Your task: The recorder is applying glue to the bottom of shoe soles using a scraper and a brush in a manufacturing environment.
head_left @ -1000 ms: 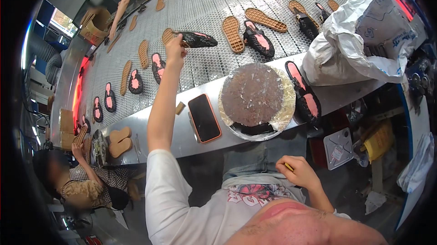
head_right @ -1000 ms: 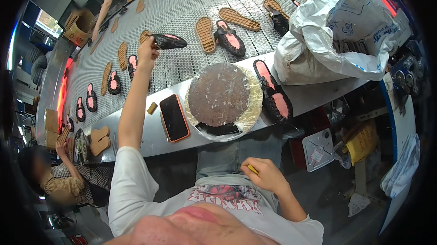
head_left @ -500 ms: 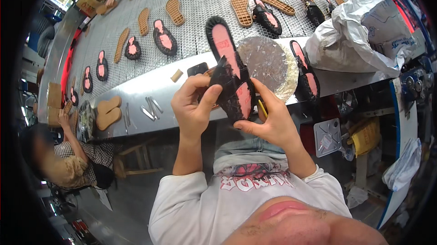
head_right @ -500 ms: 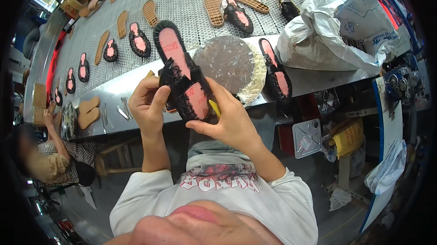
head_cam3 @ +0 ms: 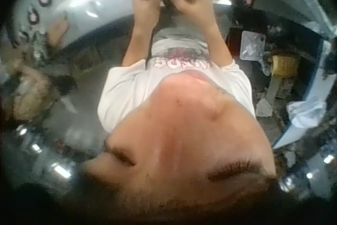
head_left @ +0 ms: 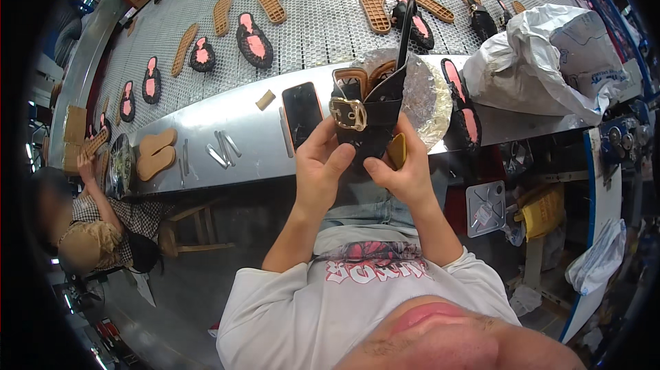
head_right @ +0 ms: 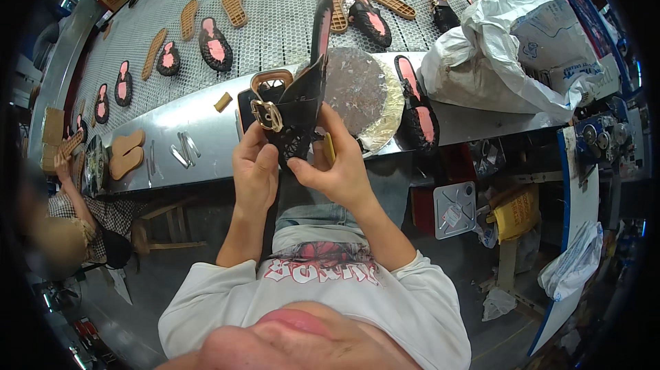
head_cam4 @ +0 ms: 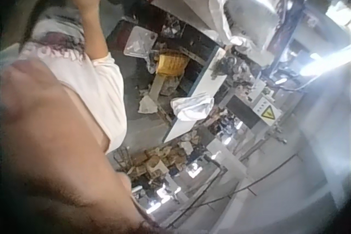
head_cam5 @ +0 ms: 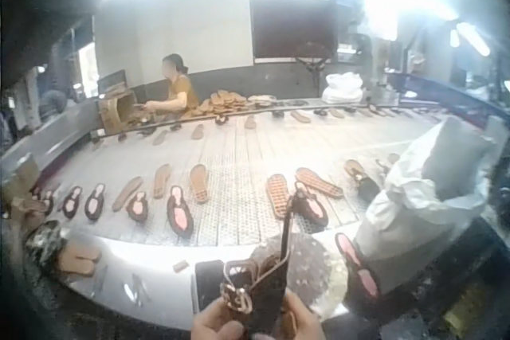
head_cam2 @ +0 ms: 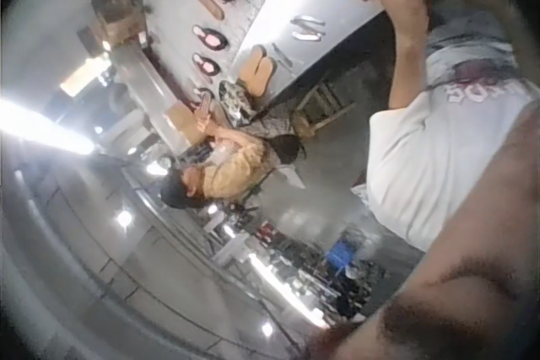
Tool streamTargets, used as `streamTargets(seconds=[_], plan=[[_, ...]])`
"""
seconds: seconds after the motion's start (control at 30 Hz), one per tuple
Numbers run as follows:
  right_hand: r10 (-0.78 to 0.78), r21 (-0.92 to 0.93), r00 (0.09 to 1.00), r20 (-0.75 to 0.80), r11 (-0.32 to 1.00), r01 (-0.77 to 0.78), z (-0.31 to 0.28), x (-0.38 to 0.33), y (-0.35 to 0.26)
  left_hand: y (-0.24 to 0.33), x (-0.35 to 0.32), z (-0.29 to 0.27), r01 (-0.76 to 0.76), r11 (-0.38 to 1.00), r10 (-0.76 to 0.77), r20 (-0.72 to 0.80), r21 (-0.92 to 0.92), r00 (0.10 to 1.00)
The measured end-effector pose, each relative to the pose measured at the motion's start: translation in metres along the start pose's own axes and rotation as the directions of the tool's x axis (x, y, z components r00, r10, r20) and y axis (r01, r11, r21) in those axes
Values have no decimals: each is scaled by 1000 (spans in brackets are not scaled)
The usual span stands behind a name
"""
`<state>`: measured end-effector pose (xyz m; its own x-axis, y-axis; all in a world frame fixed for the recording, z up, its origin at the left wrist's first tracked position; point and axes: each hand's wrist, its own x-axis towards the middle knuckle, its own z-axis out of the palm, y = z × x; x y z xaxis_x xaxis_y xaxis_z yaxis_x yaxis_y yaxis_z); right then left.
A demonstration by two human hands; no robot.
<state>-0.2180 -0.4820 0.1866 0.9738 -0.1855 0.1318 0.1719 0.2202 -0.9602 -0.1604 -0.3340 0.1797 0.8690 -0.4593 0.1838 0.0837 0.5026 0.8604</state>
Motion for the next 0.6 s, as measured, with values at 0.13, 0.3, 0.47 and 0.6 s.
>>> streamTargets(seconds=[0.13, 0.3, 0.47, 0.6], plan=[[-11, 109, 1000, 13, 994, 9, 2, -1, 8, -9, -3, 1, 13, 997, -7, 82, -77, 997], [-30, 158, 999, -38, 987, 36, 3, -8, 14, -18, -9, 8, -97, 995, 97, 16, -8, 995], [106, 113, 994, 13, 988, -107, -1, -11, 16, -13, -10, 2, 33, 999, -34, 40, 9, 999], [133, -74, 981, 144, 990, -123, 2, -13, 17, -6, 4, -5, 20, 991, -35, 114, 133, 993]])
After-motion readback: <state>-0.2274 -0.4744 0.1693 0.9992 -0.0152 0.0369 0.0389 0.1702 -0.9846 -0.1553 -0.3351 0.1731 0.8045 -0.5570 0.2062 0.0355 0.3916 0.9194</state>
